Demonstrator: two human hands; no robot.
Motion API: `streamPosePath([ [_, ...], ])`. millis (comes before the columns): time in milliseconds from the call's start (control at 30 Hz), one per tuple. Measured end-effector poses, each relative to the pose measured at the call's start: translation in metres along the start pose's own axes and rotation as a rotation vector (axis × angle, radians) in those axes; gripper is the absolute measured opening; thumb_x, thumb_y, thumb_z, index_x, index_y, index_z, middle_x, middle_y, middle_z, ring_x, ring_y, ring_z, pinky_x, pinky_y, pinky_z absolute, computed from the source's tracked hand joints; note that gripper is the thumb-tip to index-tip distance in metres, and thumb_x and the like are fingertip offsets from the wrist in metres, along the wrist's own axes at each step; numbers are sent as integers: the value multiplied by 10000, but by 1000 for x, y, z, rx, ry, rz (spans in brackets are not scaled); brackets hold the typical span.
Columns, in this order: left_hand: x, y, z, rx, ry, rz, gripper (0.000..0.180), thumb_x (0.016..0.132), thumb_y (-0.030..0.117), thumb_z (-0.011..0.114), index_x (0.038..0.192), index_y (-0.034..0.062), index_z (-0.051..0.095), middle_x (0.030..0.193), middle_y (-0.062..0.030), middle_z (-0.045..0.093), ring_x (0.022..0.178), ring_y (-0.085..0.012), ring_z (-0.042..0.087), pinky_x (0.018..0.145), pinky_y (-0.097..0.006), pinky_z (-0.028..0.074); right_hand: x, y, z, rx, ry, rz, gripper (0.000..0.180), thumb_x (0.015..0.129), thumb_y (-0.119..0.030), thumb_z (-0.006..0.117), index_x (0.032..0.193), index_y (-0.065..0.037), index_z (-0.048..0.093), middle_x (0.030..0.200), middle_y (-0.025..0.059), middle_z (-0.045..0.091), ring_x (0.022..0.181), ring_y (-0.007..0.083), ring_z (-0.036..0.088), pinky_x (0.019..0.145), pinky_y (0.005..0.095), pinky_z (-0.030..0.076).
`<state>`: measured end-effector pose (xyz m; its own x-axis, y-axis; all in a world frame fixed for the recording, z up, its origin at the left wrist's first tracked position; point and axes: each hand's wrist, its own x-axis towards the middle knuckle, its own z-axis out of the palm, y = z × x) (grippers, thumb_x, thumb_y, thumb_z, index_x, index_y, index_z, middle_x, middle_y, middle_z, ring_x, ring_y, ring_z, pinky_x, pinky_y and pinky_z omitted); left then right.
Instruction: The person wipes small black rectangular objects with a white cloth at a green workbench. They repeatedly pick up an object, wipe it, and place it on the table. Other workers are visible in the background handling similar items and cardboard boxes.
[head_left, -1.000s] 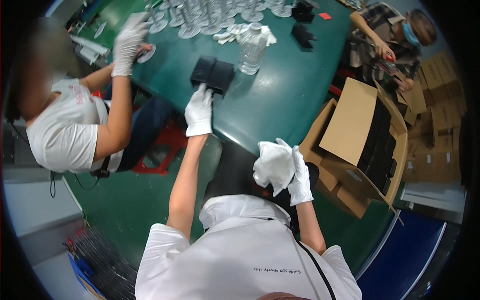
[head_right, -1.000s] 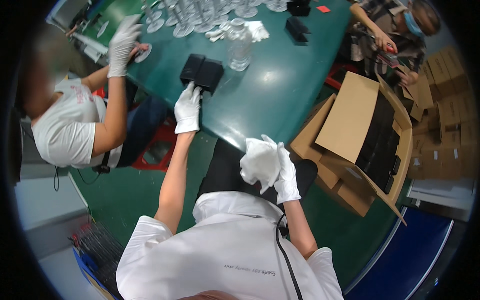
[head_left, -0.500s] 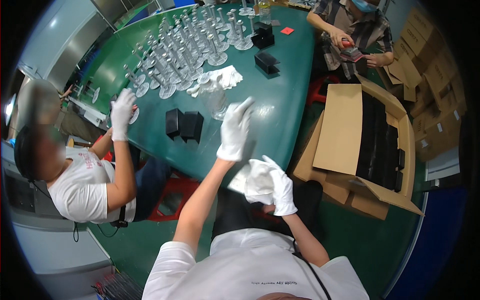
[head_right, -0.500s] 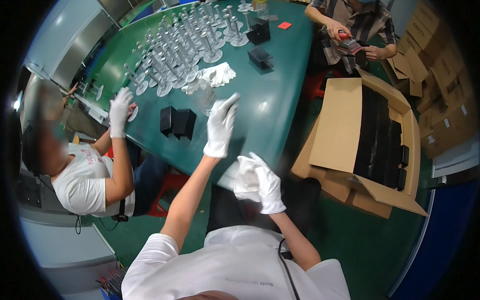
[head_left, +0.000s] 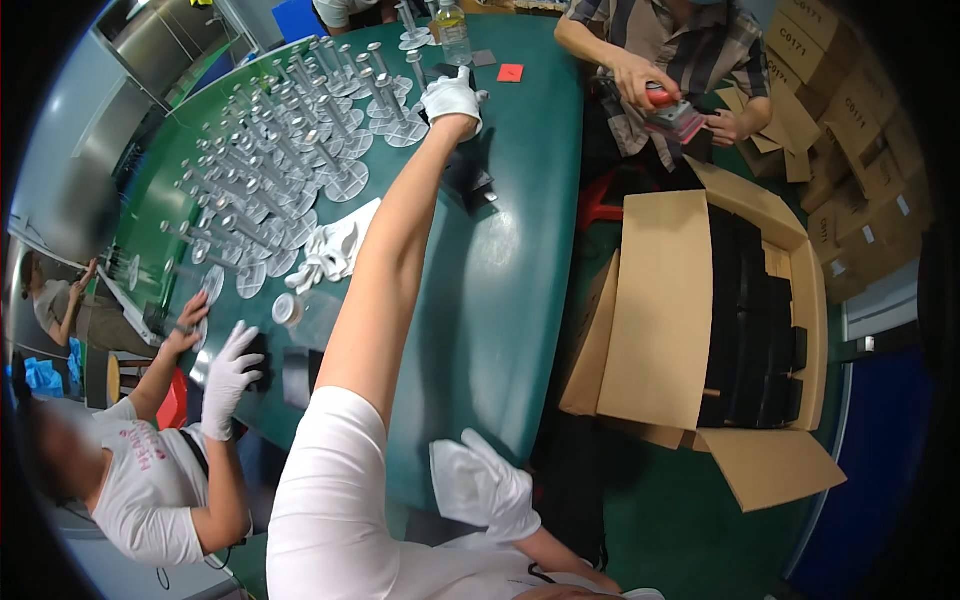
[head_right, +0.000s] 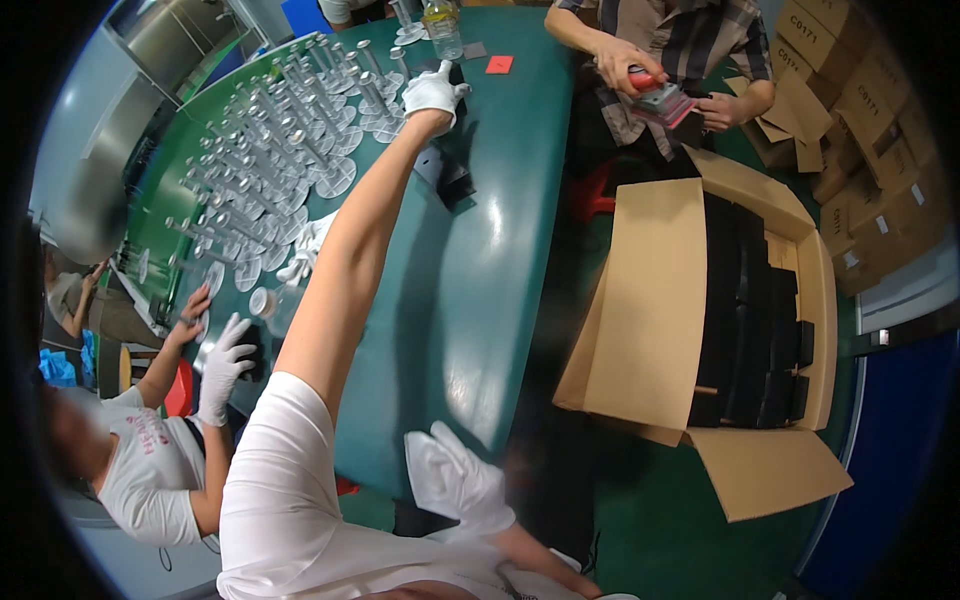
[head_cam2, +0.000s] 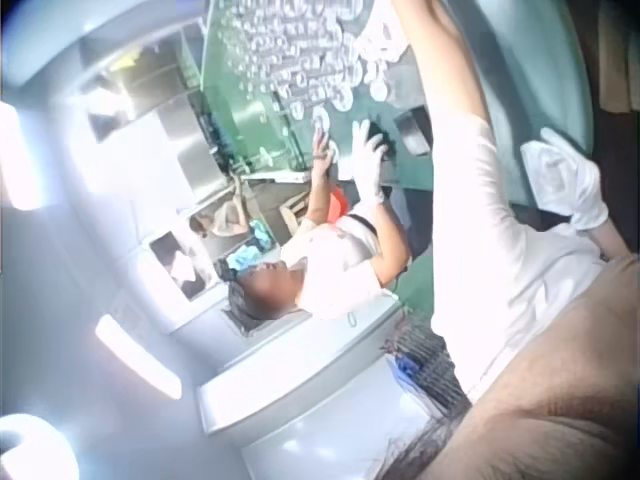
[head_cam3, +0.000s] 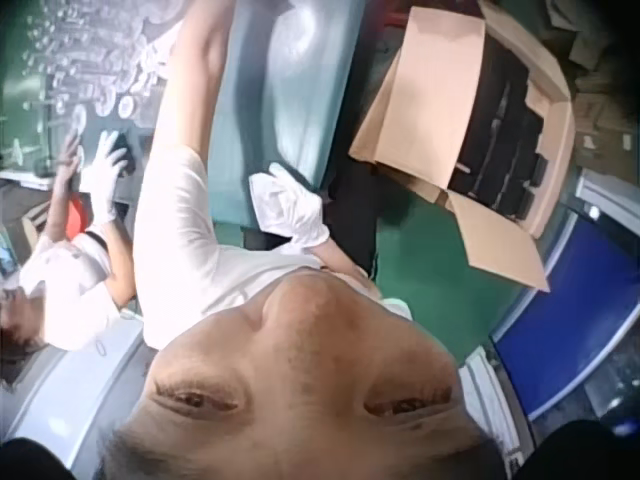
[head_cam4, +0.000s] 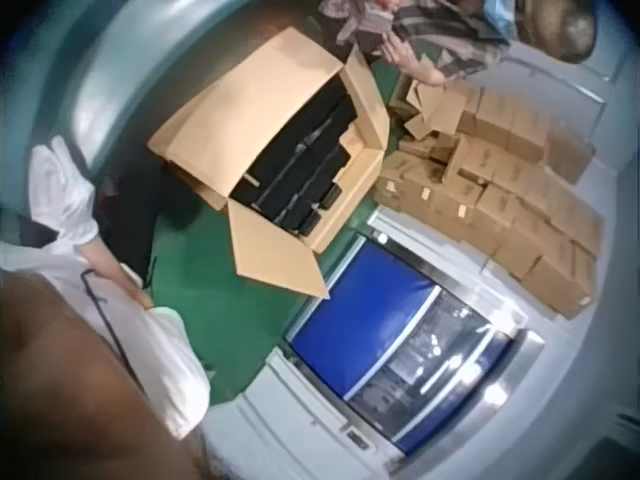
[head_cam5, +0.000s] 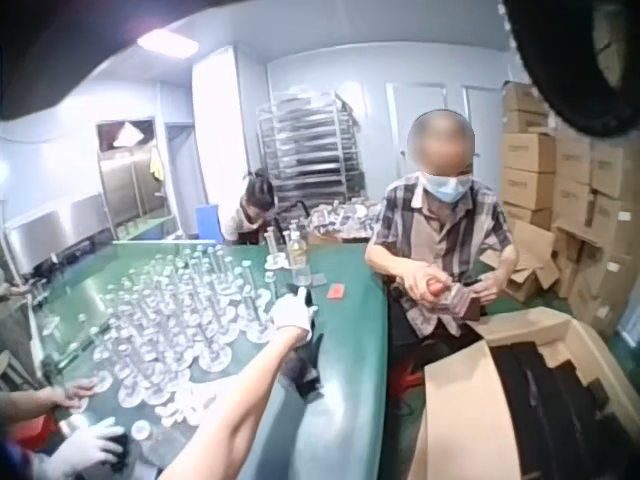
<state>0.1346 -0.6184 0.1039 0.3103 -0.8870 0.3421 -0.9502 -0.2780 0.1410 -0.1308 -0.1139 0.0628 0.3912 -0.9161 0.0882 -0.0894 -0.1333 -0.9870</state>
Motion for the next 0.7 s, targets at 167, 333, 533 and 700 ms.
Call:
streamPosePath([
  [167, 68, -35, 63, -226, -289, -4, 608, 826, 441, 696, 1366, 175, 607, 1363, -116, 623, 1256, -313, 586, 1065, -389, 448, -6, 16, 6, -143, 0, -39, 557, 854, -64, 721, 1381, -23, 544, 1167, 112, 710, 844, 187, 730, 713, 256, 595],
  [333, 97, -46, 85, -280, -431, 67, 591, 806, 496, 667, 1295, 163, 657, 1332, -115, 638, 1215, -346, 608, 1013, -446, 490, 13, 3, 10, -359, 97, -104, 512, 799, -126, 780, 1275, -36, 614, 1092, 91, 726, 700, 197, 719, 599, 277, 590],
  [533, 55, -28, 74, -312, -335, 154, 521, 767, 451, 706, 1227, 207, 701, 1268, -106, 671, 1159, -338, 632, 981, -416, 507, -4, 18, 10, -57, 94, 1, 476, 842, -54, 733, 1304, -34, 618, 1113, 95, 731, 831, 178, 730, 696, 249, 583],
  [700, -39, -17, 21, -387, -338, 72, 523, 740, 388, 725, 1228, 199, 710, 1216, -133, 689, 1127, -337, 649, 958, -400, 507, -3, 18, 2, -46, 35, -51, 388, 921, -50, 655, 1304, -1, 617, 1258, 143, 683, 1030, 213, 708, 880, 273, 561],
])
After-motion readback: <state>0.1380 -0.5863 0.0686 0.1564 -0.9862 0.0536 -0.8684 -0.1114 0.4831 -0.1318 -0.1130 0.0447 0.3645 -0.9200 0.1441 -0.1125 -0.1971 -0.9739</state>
